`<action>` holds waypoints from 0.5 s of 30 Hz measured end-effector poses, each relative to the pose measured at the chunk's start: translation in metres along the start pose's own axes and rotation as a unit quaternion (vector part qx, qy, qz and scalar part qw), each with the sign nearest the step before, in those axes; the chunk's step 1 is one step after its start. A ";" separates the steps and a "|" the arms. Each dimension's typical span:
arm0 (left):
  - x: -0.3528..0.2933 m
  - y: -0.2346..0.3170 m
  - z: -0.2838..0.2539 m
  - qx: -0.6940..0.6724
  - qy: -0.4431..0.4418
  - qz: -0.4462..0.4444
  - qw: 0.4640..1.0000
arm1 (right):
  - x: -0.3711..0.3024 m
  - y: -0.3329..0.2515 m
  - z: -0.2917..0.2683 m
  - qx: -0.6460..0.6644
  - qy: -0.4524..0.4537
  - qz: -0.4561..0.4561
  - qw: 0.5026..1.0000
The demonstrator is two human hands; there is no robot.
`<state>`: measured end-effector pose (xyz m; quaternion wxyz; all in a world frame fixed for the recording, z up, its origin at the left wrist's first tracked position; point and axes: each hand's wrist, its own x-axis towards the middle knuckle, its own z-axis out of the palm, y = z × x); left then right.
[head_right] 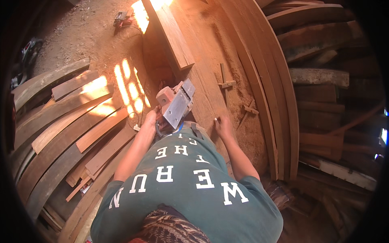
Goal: The person uses a circular saw to cut a wooden plank into smaller pieces and then uses an electric sander to smooth the surfaces of the cut wood. The person handles the wood pieces one at a time, inspecting them after sanding.
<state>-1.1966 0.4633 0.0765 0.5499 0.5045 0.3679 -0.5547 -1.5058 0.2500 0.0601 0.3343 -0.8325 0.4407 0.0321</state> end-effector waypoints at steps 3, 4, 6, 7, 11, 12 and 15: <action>-0.010 0.005 0.015 0.003 -0.018 0.027 0.999 | -0.037 0.014 0.001 -0.030 0.011 0.013 0.999; -0.010 0.007 0.019 0.015 -0.003 0.023 1.000 | -0.044 0.013 0.002 -0.044 0.013 0.019 0.999; -0.018 0.010 0.030 0.017 -0.001 0.052 0.998 | -0.051 0.010 0.005 -0.094 0.063 0.002 0.994; -0.028 0.014 0.043 0.022 -0.015 0.064 0.998 | -0.042 0.001 0.002 -0.049 0.081 0.022 0.995; -0.071 0.027 0.091 0.075 -0.084 0.140 0.984 | 0.007 -0.072 -0.049 0.118 0.118 0.047 0.985; -0.075 0.029 0.100 0.147 -0.097 0.169 0.970 | 0.016 -0.106 -0.071 0.157 0.117 0.040 0.980; -0.110 0.016 0.155 0.395 -0.033 0.279 0.875 | 0.029 -0.172 -0.111 0.259 0.064 0.036 0.963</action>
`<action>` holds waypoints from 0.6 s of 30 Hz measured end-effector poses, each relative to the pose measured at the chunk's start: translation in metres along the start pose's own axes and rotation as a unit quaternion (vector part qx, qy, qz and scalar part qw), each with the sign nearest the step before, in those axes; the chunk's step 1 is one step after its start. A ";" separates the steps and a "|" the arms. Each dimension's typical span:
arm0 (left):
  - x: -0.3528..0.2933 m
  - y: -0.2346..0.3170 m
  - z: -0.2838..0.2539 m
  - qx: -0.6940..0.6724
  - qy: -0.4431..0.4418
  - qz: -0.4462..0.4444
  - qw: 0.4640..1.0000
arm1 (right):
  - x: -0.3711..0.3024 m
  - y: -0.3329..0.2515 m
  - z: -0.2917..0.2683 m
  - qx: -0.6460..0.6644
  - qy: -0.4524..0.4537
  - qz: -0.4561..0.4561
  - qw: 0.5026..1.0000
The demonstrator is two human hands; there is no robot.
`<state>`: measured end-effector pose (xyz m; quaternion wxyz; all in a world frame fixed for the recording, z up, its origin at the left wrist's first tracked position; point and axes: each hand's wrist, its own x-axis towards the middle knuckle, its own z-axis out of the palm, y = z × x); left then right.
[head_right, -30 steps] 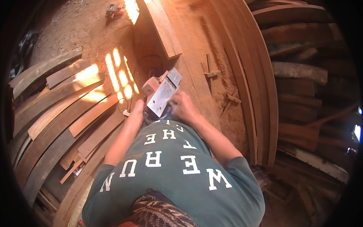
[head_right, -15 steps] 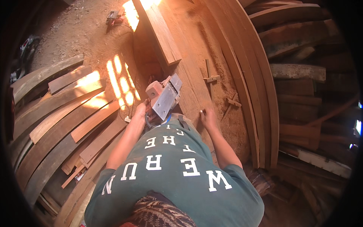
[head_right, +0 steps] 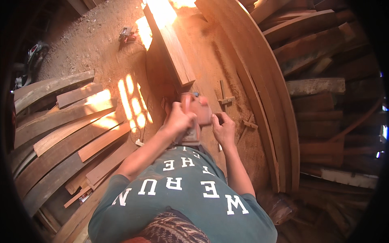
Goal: The person uses a circular saw to cut a wooden plank into smaller pieces and then uses an electric sander to smooth the surfaces of the cut wood. The person handles the wood pieces one at a time, inspecting them after sanding.
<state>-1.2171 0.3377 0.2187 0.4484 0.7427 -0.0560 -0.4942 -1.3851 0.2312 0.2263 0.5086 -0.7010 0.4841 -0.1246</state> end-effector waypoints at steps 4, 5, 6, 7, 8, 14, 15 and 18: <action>-0.024 0.014 0.018 0.209 -0.078 0.231 0.947 | 0.013 -0.023 0.016 0.119 -0.037 0.049 0.991; -0.026 0.022 0.018 0.184 -0.047 0.318 0.929 | 0.016 -0.031 0.018 0.155 -0.044 0.076 0.984; -0.029 0.025 0.016 0.173 -0.028 0.360 0.917 | 0.017 -0.044 0.020 0.193 -0.055 0.104 0.974; -0.030 0.031 0.015 0.163 -0.006 0.403 0.901 | 0.022 -0.051 0.021 0.205 -0.053 0.107 0.972; -0.028 0.030 0.017 0.164 0.002 0.407 0.898 | 0.027 -0.056 0.022 0.217 -0.051 0.109 0.969; -0.031 0.068 -0.034 0.242 -0.101 0.313 0.913 | 0.051 -0.060 0.013 0.300 -0.008 0.141 0.943; -0.026 0.062 -0.047 0.226 -0.090 0.288 0.926 | 0.057 -0.060 0.013 0.268 -0.016 0.139 0.953; 0.007 0.022 -0.088 0.252 -0.031 0.203 0.946 | 0.066 -0.050 0.015 0.142 -0.036 0.077 0.986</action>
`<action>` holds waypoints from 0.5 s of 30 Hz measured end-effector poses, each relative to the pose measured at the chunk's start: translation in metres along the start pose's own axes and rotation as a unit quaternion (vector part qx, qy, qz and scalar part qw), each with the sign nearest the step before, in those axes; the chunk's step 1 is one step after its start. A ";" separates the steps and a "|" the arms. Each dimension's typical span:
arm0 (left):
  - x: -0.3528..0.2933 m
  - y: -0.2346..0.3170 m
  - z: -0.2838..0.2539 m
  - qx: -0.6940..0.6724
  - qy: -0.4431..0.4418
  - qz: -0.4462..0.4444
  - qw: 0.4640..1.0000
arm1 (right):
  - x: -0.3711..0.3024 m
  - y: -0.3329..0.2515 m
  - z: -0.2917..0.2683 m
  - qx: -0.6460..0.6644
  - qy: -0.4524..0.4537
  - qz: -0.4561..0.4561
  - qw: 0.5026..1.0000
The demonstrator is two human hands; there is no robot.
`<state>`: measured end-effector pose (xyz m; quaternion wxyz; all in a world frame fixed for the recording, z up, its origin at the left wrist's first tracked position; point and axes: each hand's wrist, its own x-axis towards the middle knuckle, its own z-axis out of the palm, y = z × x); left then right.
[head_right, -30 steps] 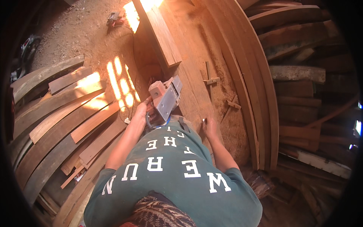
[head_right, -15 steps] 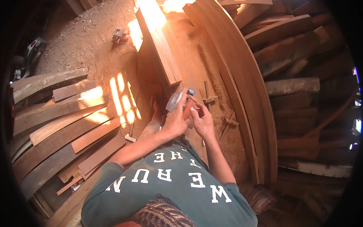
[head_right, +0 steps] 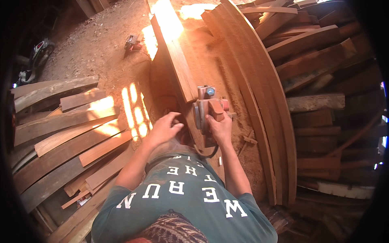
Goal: The person uses a circular saw to cut a wooden plank into smaller pieces and then uses an electric sander to smooth the surfaces of the cut wood. The person handles the wood pieces one at a time, inspecting them after sanding.
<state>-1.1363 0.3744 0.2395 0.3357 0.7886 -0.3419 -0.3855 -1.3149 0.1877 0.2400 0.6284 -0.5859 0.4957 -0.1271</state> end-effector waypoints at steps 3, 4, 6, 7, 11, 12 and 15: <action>-0.003 -0.108 -0.007 0.139 0.039 -0.069 0.987 | 0.008 0.013 -0.003 -0.139 -0.016 -0.082 0.987; -0.009 -0.141 -0.008 0.159 0.048 -0.100 0.981 | 0.010 0.014 -0.003 -0.162 -0.021 -0.101 0.981; -0.032 -0.228 -0.003 0.108 0.052 -0.218 0.969 | 0.013 0.016 0.000 -0.205 -0.033 -0.139 0.968; -0.049 -0.266 0.000 0.091 0.060 -0.258 0.960 | 0.018 0.028 -0.002 -0.222 -0.045 -0.121 0.967; -0.132 -0.371 0.019 0.034 0.055 -0.418 0.906 | 0.035 0.037 0.007 -0.151 -0.045 -0.100 0.982; -0.149 -0.381 0.024 -0.012 0.052 -0.456 0.888 | 0.042 0.029 0.010 -0.161 -0.048 -0.099 0.981; -0.167 -0.357 0.030 -0.121 0.008 -0.576 0.808 | 0.078 0.006 0.037 -0.175 -0.052 -0.125 0.975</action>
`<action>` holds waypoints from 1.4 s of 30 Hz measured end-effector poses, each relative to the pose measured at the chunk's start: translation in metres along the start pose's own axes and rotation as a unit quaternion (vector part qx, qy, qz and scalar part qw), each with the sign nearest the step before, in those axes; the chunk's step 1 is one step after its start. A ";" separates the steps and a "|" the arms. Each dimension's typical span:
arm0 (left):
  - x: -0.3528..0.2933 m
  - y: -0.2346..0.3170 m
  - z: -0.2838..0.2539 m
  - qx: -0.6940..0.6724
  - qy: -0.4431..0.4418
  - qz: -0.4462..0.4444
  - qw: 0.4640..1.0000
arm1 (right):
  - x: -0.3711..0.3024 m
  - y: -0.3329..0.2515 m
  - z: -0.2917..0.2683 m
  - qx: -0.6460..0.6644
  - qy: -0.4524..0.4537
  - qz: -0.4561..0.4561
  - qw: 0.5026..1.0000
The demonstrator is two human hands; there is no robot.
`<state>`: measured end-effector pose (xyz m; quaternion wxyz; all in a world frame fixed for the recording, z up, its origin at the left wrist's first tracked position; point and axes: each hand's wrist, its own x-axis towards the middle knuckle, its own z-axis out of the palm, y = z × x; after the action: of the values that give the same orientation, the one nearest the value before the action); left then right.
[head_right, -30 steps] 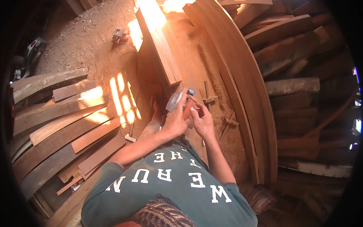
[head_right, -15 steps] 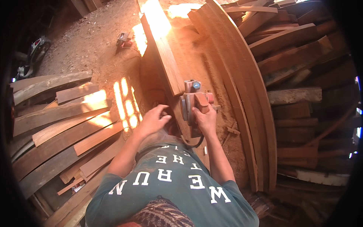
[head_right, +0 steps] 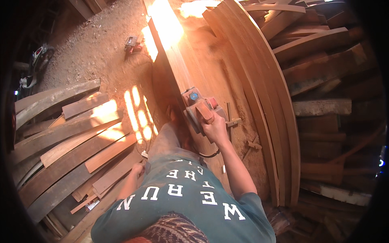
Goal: The person uses a circular saw to cut a wooden plank into smaller pieces and then uses an electric sander to smooth the surfaces of the cut wood. The person handles the wood pieces one at a time, inspecting them after sanding.
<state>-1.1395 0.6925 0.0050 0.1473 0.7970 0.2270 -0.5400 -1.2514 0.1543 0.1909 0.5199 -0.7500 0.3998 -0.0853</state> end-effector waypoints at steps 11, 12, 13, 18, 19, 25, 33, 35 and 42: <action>0.035 0.190 -0.055 -0.085 -0.018 0.113 0.990 | 0.223 -0.123 0.057 -0.072 -0.010 0.009 0.997; 0.030 0.228 -0.071 -0.080 -0.009 0.138 0.987 | 0.248 -0.130 0.063 -0.074 -0.007 -0.009 0.997; 0.025 0.258 -0.086 -0.074 0.000 0.160 0.984 | 0.271 -0.135 0.069 -0.076 -0.007 -0.025 0.997; 0.050 0.327 -0.138 -0.139 0.015 0.231 0.963 | 0.380 -0.190 0.111 -0.115 -0.008 -0.060 0.991; 0.056 0.333 -0.145 -0.153 0.016 0.243 0.958 | 0.403 -0.197 0.121 -0.107 -0.001 -0.123 0.987; 0.081 0.304 -0.157 -0.116 0.040 0.181 0.976 | 0.575 -0.213 0.192 0.023 -0.080 -0.153 0.985; 0.034 0.420 -0.158 0.001 0.092 0.302 0.949 | 0.668 -0.251 0.213 0.128 -0.092 -0.099 0.983; 0.021 0.463 -0.156 -0.005 0.110 0.365 0.925 | 0.650 -0.234 0.205 0.122 -0.097 -0.081 0.984; -0.075 0.597 -0.141 -0.009 0.186 0.616 0.766 | 0.428 -0.194 0.133 -0.173 -0.048 -0.173 0.968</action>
<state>-0.7401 0.2351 0.1206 0.4101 0.8489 -0.2850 -0.1729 -0.7952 -0.0185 0.1732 0.3782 -0.8895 0.2474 -0.0678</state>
